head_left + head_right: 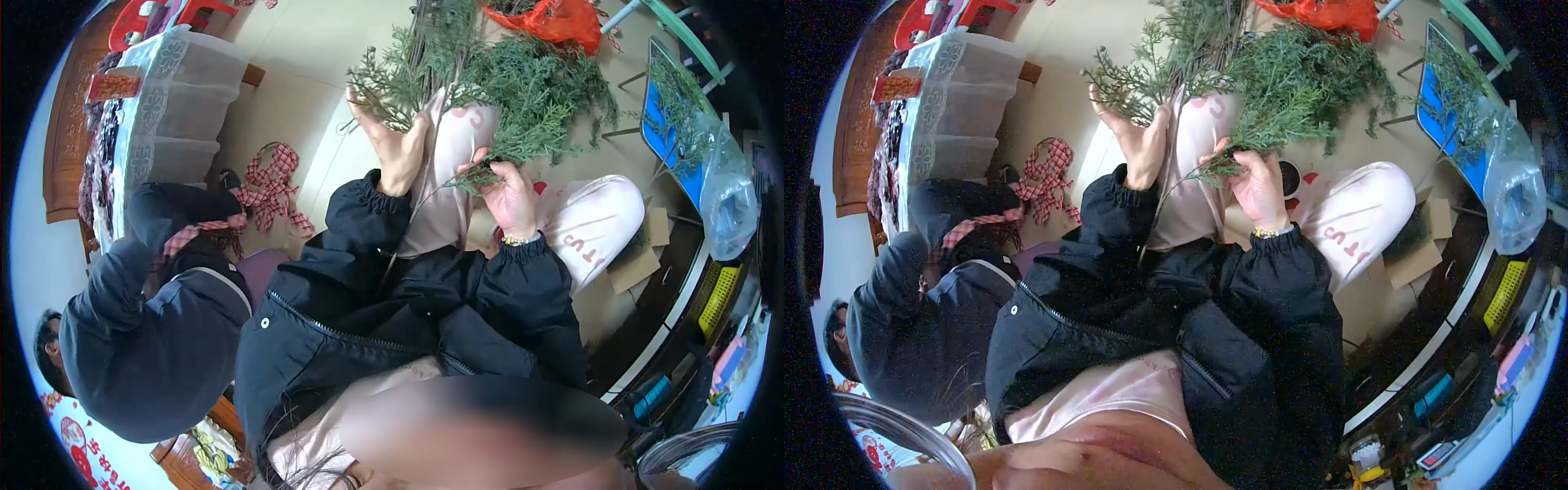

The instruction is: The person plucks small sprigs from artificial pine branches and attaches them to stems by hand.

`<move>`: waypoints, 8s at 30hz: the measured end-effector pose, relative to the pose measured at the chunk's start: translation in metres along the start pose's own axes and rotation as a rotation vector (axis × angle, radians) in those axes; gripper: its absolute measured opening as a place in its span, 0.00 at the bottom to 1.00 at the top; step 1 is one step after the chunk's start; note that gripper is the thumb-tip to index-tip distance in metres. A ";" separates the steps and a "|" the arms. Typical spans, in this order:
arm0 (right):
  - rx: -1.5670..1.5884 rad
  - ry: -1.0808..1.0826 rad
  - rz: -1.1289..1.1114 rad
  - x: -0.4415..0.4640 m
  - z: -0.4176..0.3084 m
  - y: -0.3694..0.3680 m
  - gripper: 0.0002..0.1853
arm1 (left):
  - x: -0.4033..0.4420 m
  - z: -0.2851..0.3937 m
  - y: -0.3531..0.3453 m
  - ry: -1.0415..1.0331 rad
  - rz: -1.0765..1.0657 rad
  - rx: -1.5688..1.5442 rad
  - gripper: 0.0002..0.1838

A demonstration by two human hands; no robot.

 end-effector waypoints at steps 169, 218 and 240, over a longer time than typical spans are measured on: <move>-1.806 -0.089 0.656 -0.002 0.046 0.200 0.10 | -0.048 0.021 -0.022 0.517 -0.571 -0.656 0.08; -1.051 -0.029 0.585 0.053 0.056 0.127 0.08 | -0.021 0.011 -0.003 0.363 -0.496 -0.762 0.06; -0.336 0.198 0.154 -0.027 -0.026 -0.036 0.09 | -0.033 0.005 -0.008 0.138 -0.694 -0.537 0.04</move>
Point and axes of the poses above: each hand's wrist, its own x-axis towards the middle knuckle, its own y-axis out of the back of the hand, z = x × y, the point moved 1 cm from there along x, towards the middle knuckle, and after that the axes turned 14 degrees about -x, right-handed, at the moved point
